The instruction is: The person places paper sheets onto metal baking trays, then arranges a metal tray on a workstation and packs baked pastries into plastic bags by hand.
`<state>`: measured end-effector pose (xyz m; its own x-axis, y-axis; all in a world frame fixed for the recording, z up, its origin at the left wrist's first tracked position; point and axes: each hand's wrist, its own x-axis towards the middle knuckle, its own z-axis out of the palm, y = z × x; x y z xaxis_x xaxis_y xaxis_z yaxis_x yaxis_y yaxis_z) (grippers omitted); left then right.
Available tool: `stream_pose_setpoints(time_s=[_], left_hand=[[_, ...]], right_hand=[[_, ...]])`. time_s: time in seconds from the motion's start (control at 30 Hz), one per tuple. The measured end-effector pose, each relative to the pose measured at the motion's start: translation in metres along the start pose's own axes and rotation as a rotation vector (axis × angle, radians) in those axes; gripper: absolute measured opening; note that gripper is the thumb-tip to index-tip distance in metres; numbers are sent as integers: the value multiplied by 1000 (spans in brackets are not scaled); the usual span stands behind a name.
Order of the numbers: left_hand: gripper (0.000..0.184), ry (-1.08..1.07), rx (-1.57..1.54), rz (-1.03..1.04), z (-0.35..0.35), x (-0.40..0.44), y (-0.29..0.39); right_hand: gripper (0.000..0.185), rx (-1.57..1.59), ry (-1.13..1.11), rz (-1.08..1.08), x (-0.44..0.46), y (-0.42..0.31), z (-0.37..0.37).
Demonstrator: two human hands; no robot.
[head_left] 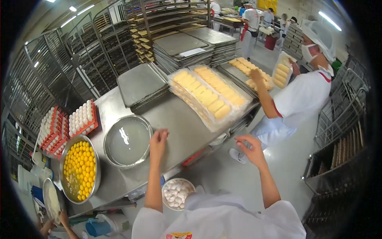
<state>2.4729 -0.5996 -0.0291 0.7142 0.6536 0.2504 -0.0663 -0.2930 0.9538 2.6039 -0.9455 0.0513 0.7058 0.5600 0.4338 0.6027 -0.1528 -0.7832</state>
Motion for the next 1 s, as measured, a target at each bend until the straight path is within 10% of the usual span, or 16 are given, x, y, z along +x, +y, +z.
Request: stream_pose_setpoints(time_s=[0.57, 1.0], left_hand=[[34, 126, -217, -339, 100, 467, -27], [19, 5, -334, -573, 94, 589, -74]], right_hand=[[10, -85, 217, -128, 356, 86, 19], [13, -309, 91, -173, 541, 156, 71]])
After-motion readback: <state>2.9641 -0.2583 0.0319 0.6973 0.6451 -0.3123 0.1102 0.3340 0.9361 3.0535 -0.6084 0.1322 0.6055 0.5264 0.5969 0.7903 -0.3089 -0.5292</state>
